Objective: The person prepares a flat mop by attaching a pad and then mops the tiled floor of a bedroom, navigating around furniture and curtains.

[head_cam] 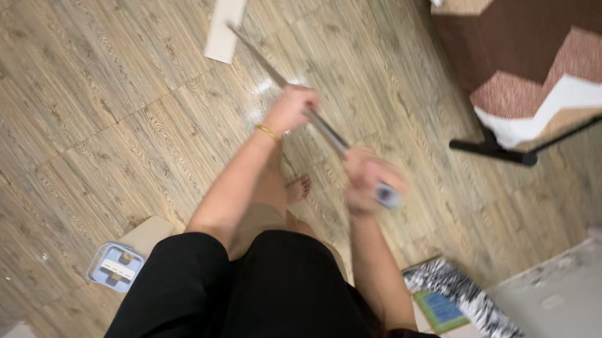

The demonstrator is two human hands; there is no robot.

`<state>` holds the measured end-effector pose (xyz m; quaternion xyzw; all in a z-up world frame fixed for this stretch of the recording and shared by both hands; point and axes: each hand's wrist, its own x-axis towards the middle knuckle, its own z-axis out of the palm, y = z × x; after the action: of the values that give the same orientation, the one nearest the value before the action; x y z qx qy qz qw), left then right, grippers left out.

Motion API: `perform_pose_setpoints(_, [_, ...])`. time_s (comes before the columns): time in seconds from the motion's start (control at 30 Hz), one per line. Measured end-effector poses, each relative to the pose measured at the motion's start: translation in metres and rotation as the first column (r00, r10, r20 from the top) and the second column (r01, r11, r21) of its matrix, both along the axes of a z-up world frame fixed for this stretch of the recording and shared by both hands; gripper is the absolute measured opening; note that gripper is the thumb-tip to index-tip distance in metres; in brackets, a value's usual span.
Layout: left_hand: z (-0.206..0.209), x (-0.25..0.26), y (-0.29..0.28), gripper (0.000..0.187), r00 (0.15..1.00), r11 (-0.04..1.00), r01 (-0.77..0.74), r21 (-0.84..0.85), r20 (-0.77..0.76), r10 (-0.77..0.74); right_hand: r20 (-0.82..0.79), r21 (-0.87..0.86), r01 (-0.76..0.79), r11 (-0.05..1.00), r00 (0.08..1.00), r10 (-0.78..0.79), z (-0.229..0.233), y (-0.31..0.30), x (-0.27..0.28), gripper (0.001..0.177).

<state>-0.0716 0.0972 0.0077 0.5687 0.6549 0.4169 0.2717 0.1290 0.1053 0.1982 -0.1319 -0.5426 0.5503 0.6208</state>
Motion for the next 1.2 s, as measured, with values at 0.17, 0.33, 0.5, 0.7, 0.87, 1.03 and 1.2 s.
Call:
perform_pose_setpoints(0.17, [-0.030,-0.065,0.015,0.016,0.988,0.986,-0.151,0.070,0.026,0.149,0.228,0.030,-0.150,0.988,0.964,0.140,-0.001,0.021,-0.059,0.036])
perform_pose_setpoints(0.33, [-0.004,-0.065,0.094,0.016,0.972,0.980,-0.189,0.063,0.151,0.178,0.235,0.129,-0.162,0.978,0.963,0.129,0.036,0.109,-0.075,0.042])
perform_pose_setpoints(0.5, [0.025,-0.045,0.208,0.032,0.718,0.957,-0.268,0.112,0.685,0.121,0.417,0.254,-0.139,0.957,0.909,0.021,0.111,0.165,-0.106,0.039])
perform_pose_setpoints(0.7, [0.060,-0.066,0.288,0.033,0.957,0.904,-0.208,0.375,0.270,0.108,0.538,0.369,-0.260,0.892,0.843,0.023,0.130,0.219,-0.169,0.033])
perform_pose_setpoints(0.87, [0.065,-0.113,0.311,0.031,0.989,0.902,-0.097,0.421,0.142,0.040,0.344,0.288,-0.259,0.922,0.926,0.153,0.118,0.254,-0.210,0.041])
perform_pose_setpoints(1.03, [0.077,-0.149,0.313,0.035,0.985,0.946,-0.167,0.277,0.013,0.170,0.079,0.241,-0.246,0.939,0.969,0.234,0.110,0.303,-0.226,0.046])
perform_pose_setpoints(1.2, [0.050,-0.236,0.308,0.024,0.962,0.964,-0.256,-0.068,0.085,0.261,-0.095,0.214,-0.383,0.899,0.908,0.409,0.045,0.364,-0.277,0.042])
